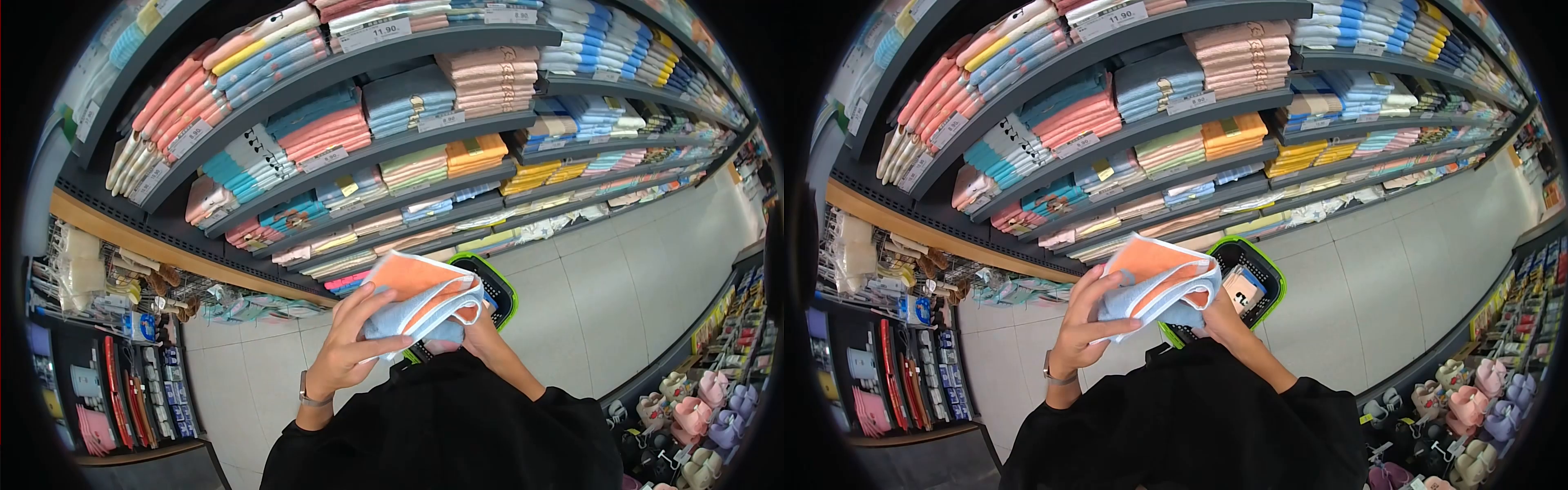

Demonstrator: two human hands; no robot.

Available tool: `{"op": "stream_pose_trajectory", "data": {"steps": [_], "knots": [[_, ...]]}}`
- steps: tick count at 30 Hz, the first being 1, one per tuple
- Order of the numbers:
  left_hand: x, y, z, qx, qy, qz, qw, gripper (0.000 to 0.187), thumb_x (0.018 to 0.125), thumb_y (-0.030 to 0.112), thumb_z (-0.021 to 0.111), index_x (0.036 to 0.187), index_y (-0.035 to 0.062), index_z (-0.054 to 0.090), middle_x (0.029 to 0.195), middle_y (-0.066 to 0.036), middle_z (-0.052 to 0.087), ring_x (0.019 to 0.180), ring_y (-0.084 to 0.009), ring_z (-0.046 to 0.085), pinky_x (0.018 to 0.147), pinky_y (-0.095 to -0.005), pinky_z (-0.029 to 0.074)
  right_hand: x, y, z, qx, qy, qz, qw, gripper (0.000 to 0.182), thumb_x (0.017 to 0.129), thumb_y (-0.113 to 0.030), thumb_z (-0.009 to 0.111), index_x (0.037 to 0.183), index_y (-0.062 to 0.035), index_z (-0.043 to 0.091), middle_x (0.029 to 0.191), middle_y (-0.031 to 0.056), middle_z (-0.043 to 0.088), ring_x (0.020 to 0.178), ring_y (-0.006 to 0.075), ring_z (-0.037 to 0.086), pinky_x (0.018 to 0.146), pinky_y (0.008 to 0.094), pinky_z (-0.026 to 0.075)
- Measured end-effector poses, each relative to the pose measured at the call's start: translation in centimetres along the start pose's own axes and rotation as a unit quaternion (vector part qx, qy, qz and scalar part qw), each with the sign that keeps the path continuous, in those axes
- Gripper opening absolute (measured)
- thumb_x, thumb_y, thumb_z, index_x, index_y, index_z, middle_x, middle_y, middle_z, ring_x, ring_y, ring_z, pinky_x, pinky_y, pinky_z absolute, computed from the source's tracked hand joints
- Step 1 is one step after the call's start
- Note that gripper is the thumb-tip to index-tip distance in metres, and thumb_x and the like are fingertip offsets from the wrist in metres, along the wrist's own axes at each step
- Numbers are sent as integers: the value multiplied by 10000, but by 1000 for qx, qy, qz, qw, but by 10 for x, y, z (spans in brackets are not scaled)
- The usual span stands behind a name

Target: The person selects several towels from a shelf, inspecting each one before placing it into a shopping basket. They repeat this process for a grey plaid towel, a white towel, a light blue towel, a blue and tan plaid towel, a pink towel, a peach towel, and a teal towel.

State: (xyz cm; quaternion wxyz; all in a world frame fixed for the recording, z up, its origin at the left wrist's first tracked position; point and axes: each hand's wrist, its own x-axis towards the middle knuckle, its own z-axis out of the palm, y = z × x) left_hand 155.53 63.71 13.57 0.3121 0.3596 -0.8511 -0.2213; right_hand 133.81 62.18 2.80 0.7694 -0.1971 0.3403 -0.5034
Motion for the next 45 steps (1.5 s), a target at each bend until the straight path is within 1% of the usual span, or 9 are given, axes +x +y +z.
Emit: {"op": "stream_pose_trajectory", "data": {"steps": [9,16,22,26,31,32,36,40,45], "knots": [[17,-15,5,170,123,-87,974,499,689,-11,591,1179,44,510,1214,-128,509,1176,-315,448,939,-407,329,-9,-7,6,-53,-35,12,998,472,787,-36,635,1219,-19,445,1115,66,539,1013,155,532,868,302,441],[30,-2,-7,151,34,-80,985,533,693,68,654,1194,20,481,1058,-118,558,1008,-300,518,917,-412,350,-14,-5,2,-115,-57,18,992,489,794,-87,645,1232,-20,439,1089,54,542,995,136,525,850,292,433],[33,-9,-1,154,-65,-17,986,350,681,111,678,1003,34,564,915,-96,553,866,-290,529,785,-374,412,-17,-8,9,-82,-76,61,992,502,776,-60,632,1235,-14,432,1097,59,541,996,144,532,844,295,446],[31,-19,-3,133,-20,3,991,258,691,103,678,918,38,574,908,-105,549,826,-299,527,719,-351,427,-14,-7,0,-45,-68,88,993,542,748,-27,616,1249,-16,413,1118,86,533,1018,178,539,869,315,455],[24,-45,5,-116,112,-254,954,361,763,76,651,1102,27,538,922,-75,563,872,-205,558,777,-330,443,-1,2,-14,77,-127,159,976,576,767,-138,597,1276,1,367,1176,154,502,1072,250,526,909,377,450],[14,-61,6,-201,101,-247,942,515,771,83,661,1234,19,444,1041,-64,561,991,-165,531,864,-312,421,-1,2,-16,78,-127,158,976,576,767,-138,597,1276,1,367,1176,154,502,1072,250,526,909,377,450],[-39,-77,33,-396,85,-297,865,593,842,146,605,1328,-4,300,1245,-81,471,1137,-149,451,946,-295,372,-1,0,-18,175,-66,143,972,579,809,-209,592,1291,1,350,1198,165,492,1092,261,514,909,400,451],[-47,-54,59,-482,95,-328,807,481,881,179,560,1282,-14,379,1191,-65,513,1076,-127,489,906,-284,404,0,0,-16,116,-51,116,985,563,831,-224,599,1289,-3,358,1185,147,507,1083,239,520,908,375,453],[-39,-53,63,-355,231,-399,813,228,887,160,557,1016,-24,598,894,-7,614,771,-73,550,674,-226,455,5,-2,-7,-74,-69,63,993,485,839,-180,595,1248,0,406,1128,113,539,1027,185,543,866,338,466]]}}
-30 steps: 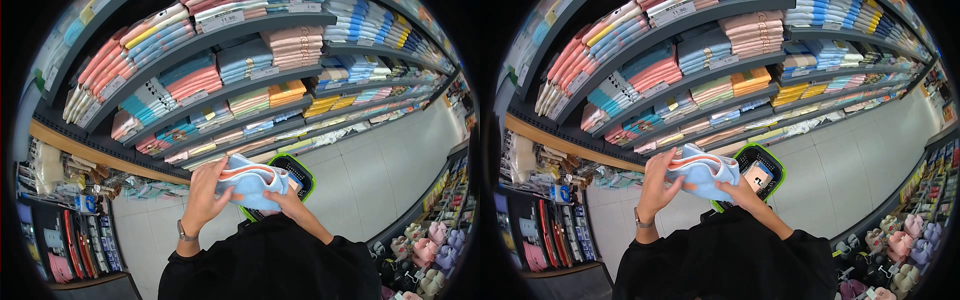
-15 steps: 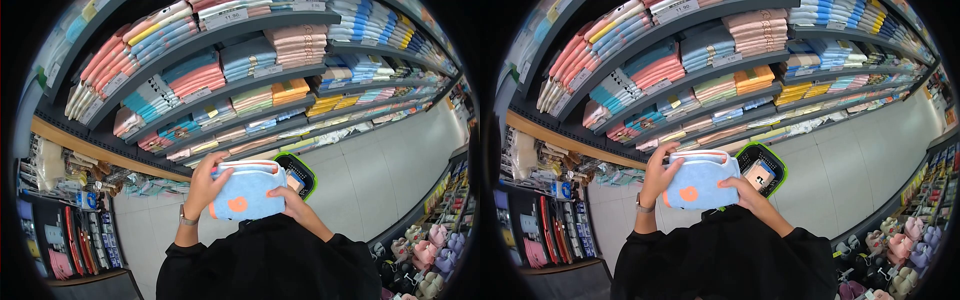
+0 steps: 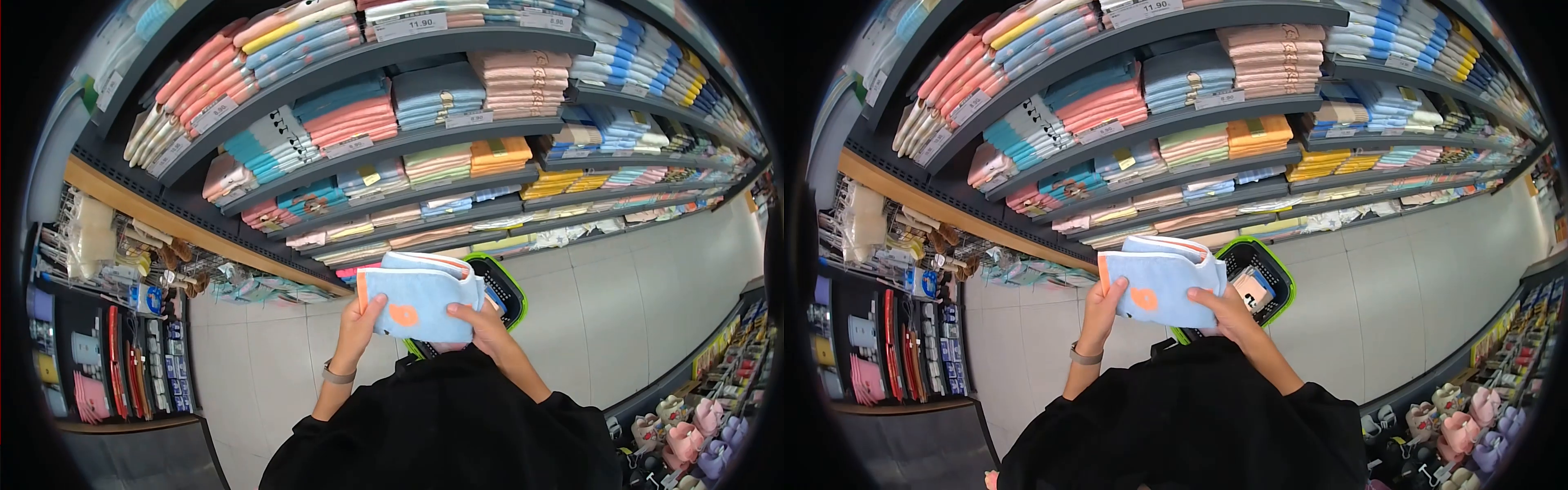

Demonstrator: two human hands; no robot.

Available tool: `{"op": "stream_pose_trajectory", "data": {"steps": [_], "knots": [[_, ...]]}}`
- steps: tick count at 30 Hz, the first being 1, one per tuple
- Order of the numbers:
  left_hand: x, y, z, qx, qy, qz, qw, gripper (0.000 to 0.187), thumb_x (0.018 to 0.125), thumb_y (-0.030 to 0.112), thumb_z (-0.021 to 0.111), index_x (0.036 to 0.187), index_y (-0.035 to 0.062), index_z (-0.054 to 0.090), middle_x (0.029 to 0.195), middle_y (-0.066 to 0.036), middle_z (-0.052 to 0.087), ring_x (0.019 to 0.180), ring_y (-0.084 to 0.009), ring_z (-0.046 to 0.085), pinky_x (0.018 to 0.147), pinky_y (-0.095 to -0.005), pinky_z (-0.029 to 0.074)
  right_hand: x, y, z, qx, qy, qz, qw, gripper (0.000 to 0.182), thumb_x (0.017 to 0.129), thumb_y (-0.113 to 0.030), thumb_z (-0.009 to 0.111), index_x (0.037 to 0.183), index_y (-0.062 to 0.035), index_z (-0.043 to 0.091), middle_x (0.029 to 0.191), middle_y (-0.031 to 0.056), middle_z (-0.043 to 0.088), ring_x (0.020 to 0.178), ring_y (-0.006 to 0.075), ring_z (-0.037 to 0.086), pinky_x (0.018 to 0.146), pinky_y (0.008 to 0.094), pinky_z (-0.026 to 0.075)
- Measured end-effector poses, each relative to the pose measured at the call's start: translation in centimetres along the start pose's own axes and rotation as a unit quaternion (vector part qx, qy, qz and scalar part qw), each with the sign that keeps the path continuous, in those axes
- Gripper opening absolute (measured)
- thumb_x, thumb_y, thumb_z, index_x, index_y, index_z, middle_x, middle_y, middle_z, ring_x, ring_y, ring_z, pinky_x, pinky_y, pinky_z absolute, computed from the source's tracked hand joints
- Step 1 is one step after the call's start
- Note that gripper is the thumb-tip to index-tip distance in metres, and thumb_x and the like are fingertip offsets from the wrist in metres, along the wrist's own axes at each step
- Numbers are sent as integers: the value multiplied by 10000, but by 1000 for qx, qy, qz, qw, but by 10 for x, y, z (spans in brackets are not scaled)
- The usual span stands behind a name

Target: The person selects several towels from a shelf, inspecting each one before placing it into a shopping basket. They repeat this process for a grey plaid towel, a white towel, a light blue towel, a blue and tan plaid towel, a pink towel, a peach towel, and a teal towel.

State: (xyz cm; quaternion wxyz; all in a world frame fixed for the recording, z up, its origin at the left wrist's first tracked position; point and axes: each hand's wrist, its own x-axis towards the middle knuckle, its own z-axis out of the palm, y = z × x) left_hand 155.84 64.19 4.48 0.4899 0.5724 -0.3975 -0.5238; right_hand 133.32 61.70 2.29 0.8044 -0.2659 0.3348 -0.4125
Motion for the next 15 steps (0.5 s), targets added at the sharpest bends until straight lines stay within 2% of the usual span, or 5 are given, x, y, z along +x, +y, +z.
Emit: {"op": "stream_pose_trajectory", "data": {"steps": [1,3,6,9,15], "knots": [[0,-2,2,1,2,0,1000,228,887,160,557,1016,-24,598,894,-7,614,771,-73,550,674,-226,455,1,1,1,-23,11,-19,999,461,842,-169,594,1234,1,421,1107,104,548,1006,169,549,850,330,470],[1,-10,6,81,93,89,988,201,891,167,555,884,-24,618,743,-12,598,663,-56,522,570,-222,426,3,6,-2,4,33,-3,999,451,853,-161,575,1243,-4,412,1134,109,535,1034,177,536,873,332,456],[-2,-16,15,153,123,146,970,243,897,163,543,758,-32,582,619,-13,545,582,-50,489,498,-233,390,-1,8,-1,57,70,5,996,424,886,-181,528,1251,-5,402,1163,112,521,1066,185,521,900,333,437],[-1,-17,30,146,134,138,970,271,895,141,537,680,-25,531,544,-3,478,515,-55,436,452,-252,349,-5,9,-8,88,89,-14,992,416,923,-243,473,1249,4,400,1165,107,521,1073,185,518,907,332,429],[6,-40,54,162,121,165,965,277,903,151,526,676,-6,530,591,23,488,510,-40,417,434,-230,330,-17,-1,-35,99,97,-41,989,438,944,-298,432,1249,15,398,1170,107,517,1075,186,518,911,329,425]]}}
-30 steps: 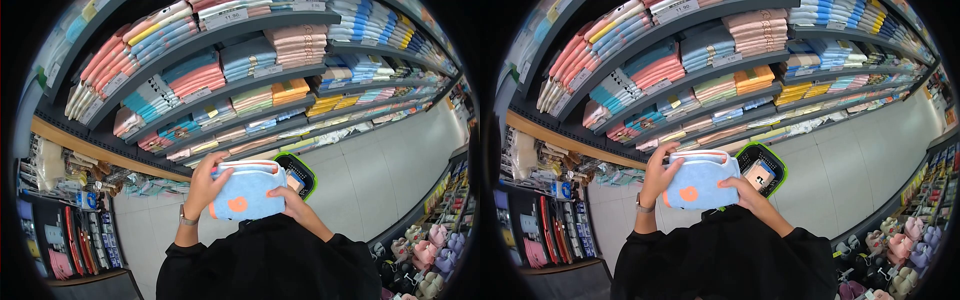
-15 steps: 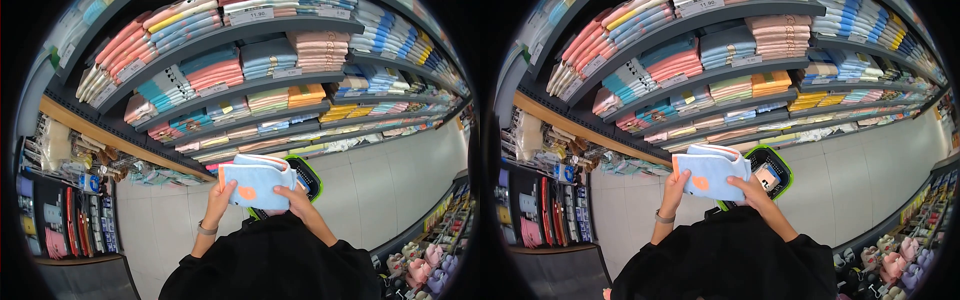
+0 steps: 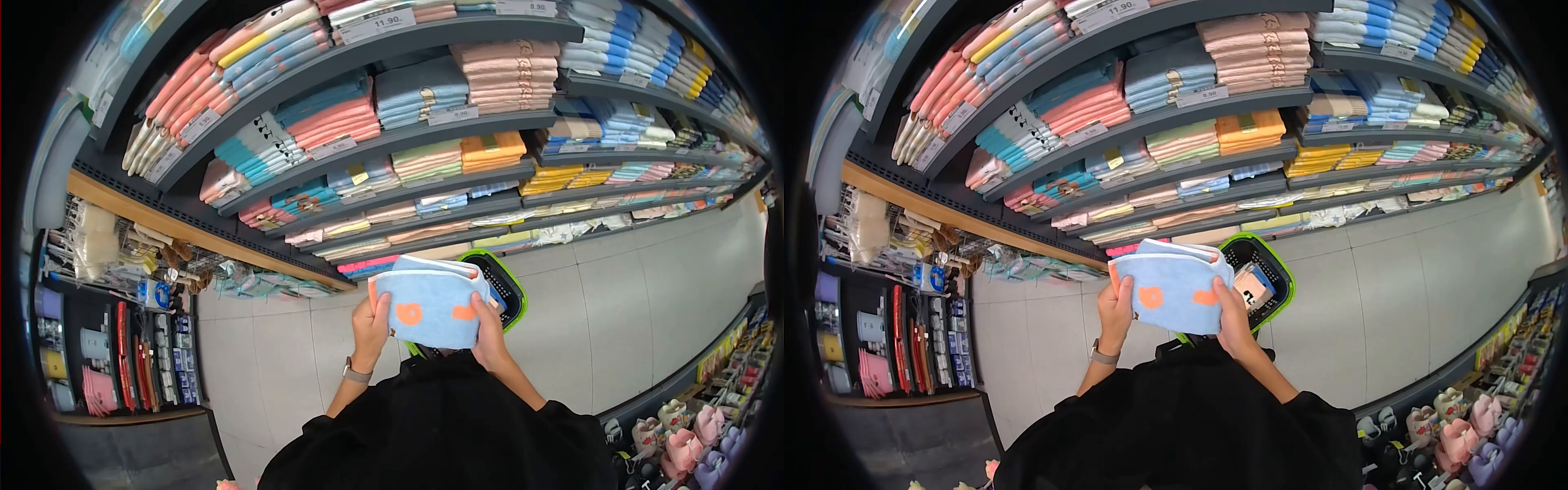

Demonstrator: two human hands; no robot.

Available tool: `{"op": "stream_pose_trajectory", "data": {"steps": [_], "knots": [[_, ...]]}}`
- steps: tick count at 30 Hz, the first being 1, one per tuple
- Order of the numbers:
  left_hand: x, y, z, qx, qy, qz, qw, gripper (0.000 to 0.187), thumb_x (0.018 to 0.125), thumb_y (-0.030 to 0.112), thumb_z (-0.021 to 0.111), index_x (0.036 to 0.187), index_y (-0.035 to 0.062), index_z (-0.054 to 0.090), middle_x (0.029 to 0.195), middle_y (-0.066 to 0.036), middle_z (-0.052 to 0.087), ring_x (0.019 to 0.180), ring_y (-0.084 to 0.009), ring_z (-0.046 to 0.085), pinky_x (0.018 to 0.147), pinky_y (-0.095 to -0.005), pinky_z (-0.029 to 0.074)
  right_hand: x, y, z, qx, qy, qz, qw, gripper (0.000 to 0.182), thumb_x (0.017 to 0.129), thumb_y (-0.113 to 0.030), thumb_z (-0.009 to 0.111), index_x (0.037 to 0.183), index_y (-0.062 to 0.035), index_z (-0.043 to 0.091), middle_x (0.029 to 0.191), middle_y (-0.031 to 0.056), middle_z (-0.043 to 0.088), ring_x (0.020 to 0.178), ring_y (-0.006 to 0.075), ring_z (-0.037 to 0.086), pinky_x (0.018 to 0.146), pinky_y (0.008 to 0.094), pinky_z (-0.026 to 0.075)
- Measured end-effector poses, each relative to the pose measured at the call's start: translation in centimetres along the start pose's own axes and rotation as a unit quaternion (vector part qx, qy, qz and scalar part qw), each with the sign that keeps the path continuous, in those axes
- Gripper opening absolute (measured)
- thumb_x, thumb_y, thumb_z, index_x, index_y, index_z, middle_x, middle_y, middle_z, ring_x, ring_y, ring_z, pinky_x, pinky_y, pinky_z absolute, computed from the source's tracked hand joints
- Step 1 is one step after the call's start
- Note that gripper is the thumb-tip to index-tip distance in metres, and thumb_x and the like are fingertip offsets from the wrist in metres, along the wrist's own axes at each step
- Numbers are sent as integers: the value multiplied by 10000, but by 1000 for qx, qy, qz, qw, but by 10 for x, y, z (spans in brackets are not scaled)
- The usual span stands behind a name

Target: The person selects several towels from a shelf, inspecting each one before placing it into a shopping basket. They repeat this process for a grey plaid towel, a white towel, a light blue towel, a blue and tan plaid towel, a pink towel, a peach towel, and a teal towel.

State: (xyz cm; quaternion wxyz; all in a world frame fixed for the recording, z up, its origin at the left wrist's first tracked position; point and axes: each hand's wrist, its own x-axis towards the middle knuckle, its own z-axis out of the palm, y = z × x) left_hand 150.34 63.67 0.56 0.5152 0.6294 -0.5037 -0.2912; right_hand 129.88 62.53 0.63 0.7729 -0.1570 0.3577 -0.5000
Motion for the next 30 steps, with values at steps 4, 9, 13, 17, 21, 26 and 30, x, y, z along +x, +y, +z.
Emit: {"op": "stream_pose_trajectory", "data": {"steps": [4,9,13,17,21,26,30], "knots": [[-8,14,23,2,-3,-18,1000,233,882,107,540,698,-34,518,557,-19,466,511,-75,421,452,-268,344,-2,-14,-26,3,9,20,1000,442,931,-303,465,1238,11,418,1158,100,527,1054,171,527,888,319,441],[-24,27,47,72,-22,10,997,195,876,97,540,752,-52,525,597,-47,485,538,-96,443,480,-282,366,-4,-36,-47,-77,21,30,996,449,908,-307,518,1214,15,449,1119,89,553,1001,153,551,844,296,462],[-36,23,55,89,-13,44,995,183,880,98,533,793,-63,543,608,-52,492,560,-104,457,505,-283,377,0,-35,-62,-78,64,38,994,466,893,-375,537,1136,23,524,1043,79,585,918,133,565,782,274,468],[-43,16,56,41,-23,-59,997,187,891,112,517,896,-69,563,706,-53,529,646,-110,483,578,-276,397,-4,-38,-61,-101,52,25,993,478,896,-397,524,1128,20,537,1009,68,593,882,125,567,775,265,464],[-32,25,62,-44,-73,-147,985,286,905,149,494,1124,-34,517,1040,-71,549,939,-129,509,828,-259,409,-7,-47,-62,-88,52,9,995,480,903,-398,509,1148,15,525,1012,74,591,891,126,567,781,266,465],[-23,21,57,-215,-198,-239,926,456,912,169,500,1296,-39,370,1214,-87,501,1096,-153,488,919,-282,401,-6,-45,-65,-134,44,3,990,462,919,-382,484,1148,17,523,1009,77,593,885,126,570,778,268,468],[-18,20,53,-238,-177,-225,928,391,919,151,488,1254,-42,426,1169,-78,529,1053,-138,506,893,-267,412,-11,-42,-54,-164,25,-25,986,460,922,-393,473,1115,18,542,956,61,601,840,116,571,742,255,470]]}}
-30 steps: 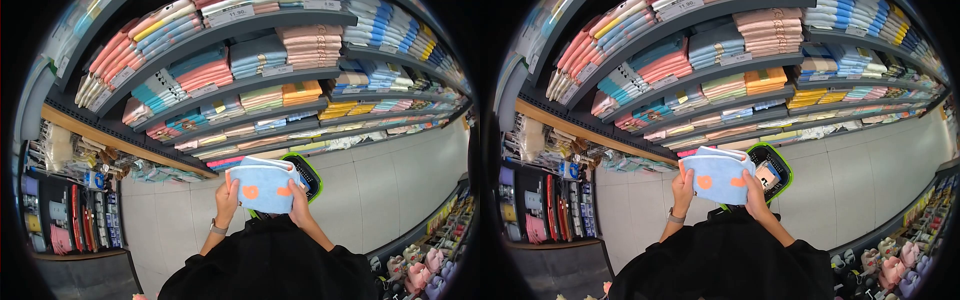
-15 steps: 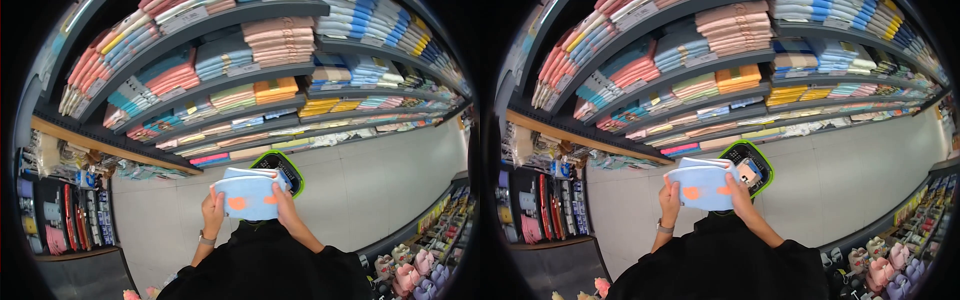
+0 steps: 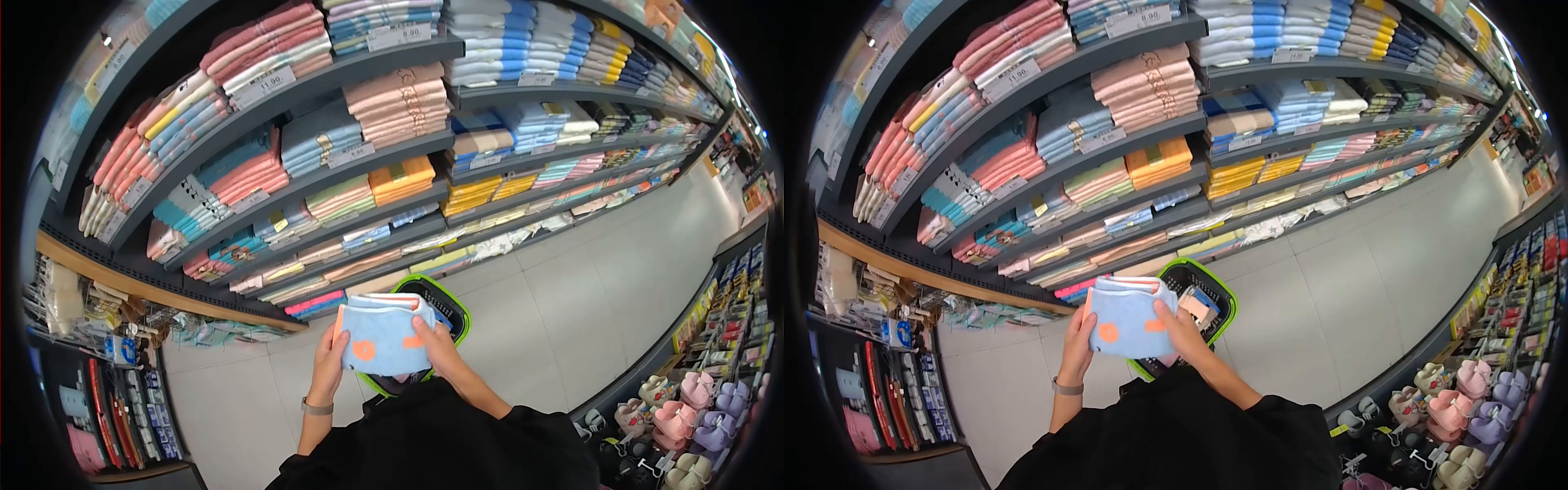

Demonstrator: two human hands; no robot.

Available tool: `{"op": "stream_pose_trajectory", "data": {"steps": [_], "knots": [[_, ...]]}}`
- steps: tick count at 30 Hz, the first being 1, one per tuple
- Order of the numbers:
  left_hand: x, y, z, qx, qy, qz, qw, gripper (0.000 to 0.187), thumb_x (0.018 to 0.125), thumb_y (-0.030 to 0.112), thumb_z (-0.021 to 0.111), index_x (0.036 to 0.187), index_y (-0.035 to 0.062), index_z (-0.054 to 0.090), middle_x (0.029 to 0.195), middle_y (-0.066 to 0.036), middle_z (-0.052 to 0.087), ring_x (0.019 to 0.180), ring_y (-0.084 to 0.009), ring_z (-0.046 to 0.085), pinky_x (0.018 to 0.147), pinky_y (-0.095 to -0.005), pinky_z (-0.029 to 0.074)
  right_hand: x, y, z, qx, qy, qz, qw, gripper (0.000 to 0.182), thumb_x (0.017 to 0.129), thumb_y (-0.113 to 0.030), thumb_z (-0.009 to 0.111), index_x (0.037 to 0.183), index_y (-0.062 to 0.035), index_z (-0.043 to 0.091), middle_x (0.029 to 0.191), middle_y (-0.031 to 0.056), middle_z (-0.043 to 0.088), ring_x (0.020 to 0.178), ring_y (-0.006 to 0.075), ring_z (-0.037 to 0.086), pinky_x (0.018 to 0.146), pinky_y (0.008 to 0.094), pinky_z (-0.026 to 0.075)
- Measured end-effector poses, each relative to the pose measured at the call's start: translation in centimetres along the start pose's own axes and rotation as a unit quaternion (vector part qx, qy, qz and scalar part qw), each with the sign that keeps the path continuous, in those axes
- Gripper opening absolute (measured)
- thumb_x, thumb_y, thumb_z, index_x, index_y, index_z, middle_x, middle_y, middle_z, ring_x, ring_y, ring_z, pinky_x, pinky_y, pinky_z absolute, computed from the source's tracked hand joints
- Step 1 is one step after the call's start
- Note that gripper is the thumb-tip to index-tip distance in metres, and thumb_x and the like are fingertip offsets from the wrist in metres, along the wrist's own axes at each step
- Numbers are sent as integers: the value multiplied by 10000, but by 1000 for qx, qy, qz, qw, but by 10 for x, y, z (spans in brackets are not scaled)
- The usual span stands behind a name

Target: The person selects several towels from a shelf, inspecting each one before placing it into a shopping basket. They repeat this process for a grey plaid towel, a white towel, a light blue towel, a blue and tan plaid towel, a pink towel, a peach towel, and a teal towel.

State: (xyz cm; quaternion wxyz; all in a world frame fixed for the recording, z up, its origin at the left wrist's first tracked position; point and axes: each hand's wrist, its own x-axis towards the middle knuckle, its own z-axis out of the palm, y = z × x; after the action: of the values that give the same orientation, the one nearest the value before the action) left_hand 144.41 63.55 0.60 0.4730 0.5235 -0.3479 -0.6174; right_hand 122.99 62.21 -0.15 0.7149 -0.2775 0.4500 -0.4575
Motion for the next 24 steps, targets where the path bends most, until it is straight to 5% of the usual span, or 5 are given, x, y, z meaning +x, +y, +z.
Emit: {"op": "stream_pose_trajectory", "data": {"steps": [5,10,16,24], "knots": [[-7,-4,-22,-68,58,15,996,260,926,128,484,1111,-46,539,1016,-51,591,893,-98,548,790,-235,443,-3,4,20,-21,-25,-9,999,375,926,-303,488,1145,-2,539,1010,47,586,884,97,545,779,256,455],[-6,9,-33,-99,43,50,993,312,929,154,479,1172,-40,502,1089,-67,568,973,-114,534,846,-253,432,-13,-6,41,-33,-21,-26,999,385,928,-325,482,1131,-4,547,987,42,589,873,92,542,768,252,452],[-8,19,-51,-99,-52,-51,992,375,933,172,462,1263,-4,428,1172,-80,542,1061,-147,520,908,-270,417,-15,1,49,-42,-38,-40,998,388,926,-342,483,1111,-9,556,964,34,595,853,83,543,747,251,452],[-13,25,-59,-41,39,116,992,257,921,125,480,1124,-23,532,1069,-51,570,943,-96,527,834,-247,428,-22,5,67,-85,-44,-49,994,433,939,-371,443,1114,13,540,948,35,591,857,79,535,762,239,437]]}}
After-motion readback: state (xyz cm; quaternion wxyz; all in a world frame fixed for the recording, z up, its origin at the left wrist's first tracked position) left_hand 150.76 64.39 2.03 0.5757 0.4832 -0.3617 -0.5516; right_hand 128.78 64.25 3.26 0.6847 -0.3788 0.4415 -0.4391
